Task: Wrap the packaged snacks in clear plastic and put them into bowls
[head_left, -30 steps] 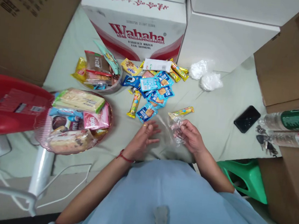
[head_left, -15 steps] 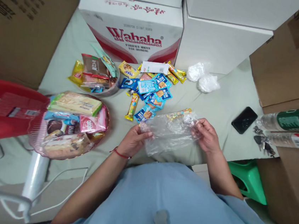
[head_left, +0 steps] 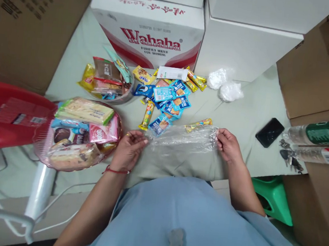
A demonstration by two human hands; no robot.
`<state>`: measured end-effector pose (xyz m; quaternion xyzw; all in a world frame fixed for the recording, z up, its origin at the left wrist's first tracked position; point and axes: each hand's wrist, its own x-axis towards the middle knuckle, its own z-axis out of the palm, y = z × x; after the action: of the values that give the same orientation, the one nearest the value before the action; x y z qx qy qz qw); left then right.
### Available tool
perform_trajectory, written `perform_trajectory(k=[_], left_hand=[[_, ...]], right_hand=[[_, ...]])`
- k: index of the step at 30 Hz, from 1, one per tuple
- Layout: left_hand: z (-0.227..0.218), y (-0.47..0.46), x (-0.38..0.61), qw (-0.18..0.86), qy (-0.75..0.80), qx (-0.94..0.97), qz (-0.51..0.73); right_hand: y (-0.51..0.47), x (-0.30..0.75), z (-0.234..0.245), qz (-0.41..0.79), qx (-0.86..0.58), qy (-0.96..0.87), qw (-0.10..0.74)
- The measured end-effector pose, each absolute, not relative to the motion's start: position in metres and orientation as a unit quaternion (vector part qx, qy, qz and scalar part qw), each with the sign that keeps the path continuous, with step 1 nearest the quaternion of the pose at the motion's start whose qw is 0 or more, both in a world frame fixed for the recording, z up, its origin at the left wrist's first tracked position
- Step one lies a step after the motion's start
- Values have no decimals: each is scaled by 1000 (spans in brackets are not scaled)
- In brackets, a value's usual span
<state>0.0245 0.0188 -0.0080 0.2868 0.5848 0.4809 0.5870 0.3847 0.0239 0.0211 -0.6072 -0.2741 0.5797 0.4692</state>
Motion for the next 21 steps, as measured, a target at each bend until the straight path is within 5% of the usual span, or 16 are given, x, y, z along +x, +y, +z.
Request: perform_trajectory(k=[4,9,14,21], left_hand=[[-11,-5,33,307,641,524,469],[-12,-21,46,53,429,831,349],[-30,-3,47,86,404,864,287],[-13,6,50,346,416,768,343]], right_hand=[[22,387,17,579,-614,-247,477],[21,389,16,581,-614,-236,480],[24,390,17,582,-617,-242,471],[32,400,9,546,-646,-269,460]])
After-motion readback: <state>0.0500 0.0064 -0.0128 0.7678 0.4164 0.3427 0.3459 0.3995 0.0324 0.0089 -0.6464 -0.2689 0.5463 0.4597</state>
